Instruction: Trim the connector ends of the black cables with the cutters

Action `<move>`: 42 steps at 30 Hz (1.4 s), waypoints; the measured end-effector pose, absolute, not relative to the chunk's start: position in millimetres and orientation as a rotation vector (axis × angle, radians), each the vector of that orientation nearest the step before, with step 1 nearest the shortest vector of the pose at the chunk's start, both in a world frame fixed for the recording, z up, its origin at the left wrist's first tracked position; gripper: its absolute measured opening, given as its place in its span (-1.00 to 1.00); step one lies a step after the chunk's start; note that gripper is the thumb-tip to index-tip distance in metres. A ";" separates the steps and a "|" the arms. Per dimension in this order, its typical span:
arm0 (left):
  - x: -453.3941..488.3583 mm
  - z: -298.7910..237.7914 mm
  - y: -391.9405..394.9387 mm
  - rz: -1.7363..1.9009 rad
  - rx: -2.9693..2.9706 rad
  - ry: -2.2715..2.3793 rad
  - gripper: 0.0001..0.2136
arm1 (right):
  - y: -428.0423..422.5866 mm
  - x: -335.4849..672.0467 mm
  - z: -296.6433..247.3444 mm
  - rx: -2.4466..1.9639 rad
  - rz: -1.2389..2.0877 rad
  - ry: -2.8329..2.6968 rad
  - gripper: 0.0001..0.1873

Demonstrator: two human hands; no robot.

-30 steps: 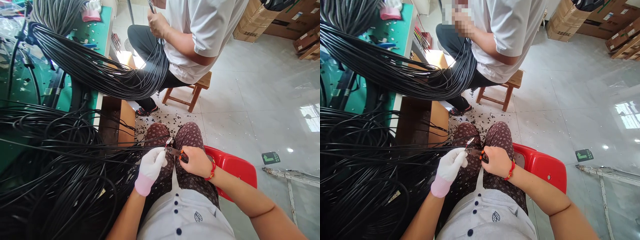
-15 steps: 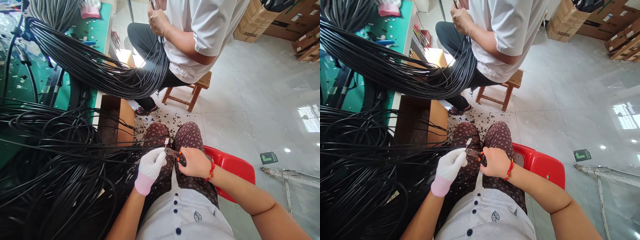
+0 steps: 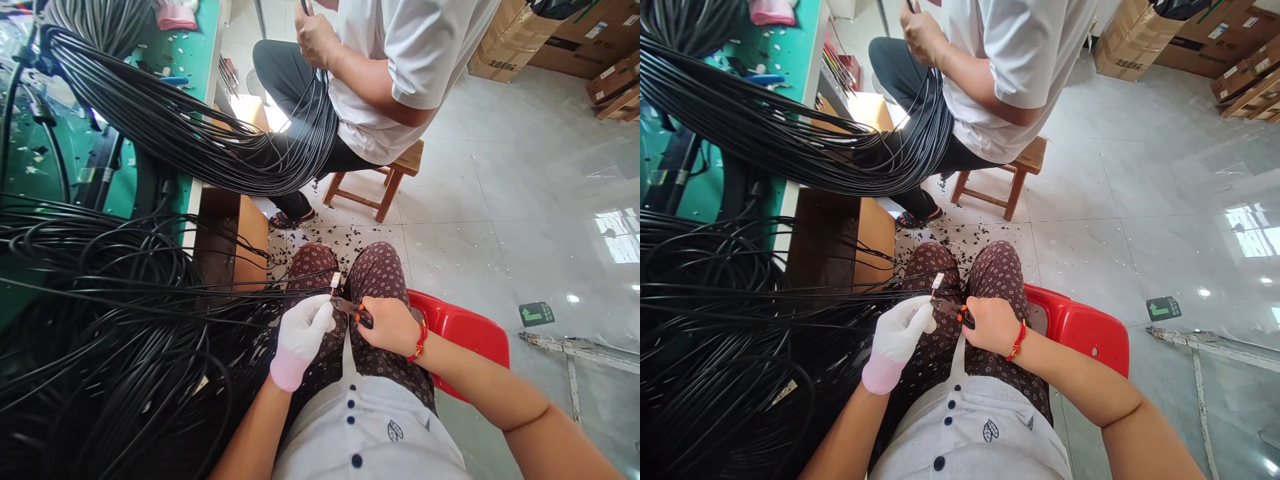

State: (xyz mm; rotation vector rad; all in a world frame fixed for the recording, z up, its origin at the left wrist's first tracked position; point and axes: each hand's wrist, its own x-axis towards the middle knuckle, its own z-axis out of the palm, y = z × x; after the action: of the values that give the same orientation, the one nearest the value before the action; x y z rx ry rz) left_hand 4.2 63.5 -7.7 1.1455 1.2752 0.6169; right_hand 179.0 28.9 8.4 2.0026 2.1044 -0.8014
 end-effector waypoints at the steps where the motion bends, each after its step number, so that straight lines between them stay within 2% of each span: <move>1: 4.5 -7.4 63.8 0.615 1.133 1.272 -0.77 | 28.3 179.3 7.1 2.012 -0.822 2.118 -0.83; 7: 6.1 -5.2 65.0 0.627 1.080 1.308 -0.77 | 26.4 183.2 5.0 2.165 -0.987 2.184 -0.81; 17: 4.5 -9.0 62.7 0.640 1.178 1.342 -0.75 | 26.6 179.0 10.1 2.064 -0.761 2.192 -0.82; 25: 3.0 -16.1 59.8 0.671 1.213 1.352 -0.75 | 25.5 178.4 11.9 1.970 -0.834 2.138 -0.79; 37: -2.1 -29.0 58.6 0.764 1.770 1.334 -0.82 | 24.9 181.6 11.2 1.959 -0.962 2.110 -0.80; 42: -1.8 -32.7 56.4 0.799 1.804 1.328 -0.81 | 24.6 182.7 11.1 1.978 -1.014 2.092 -0.81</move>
State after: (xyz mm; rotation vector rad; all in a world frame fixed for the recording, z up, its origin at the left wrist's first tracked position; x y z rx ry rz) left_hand -1.8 56.4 -32.7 1.8037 1.3283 0.7993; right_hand 182.7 24.6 11.1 1.9778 2.0922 -1.0143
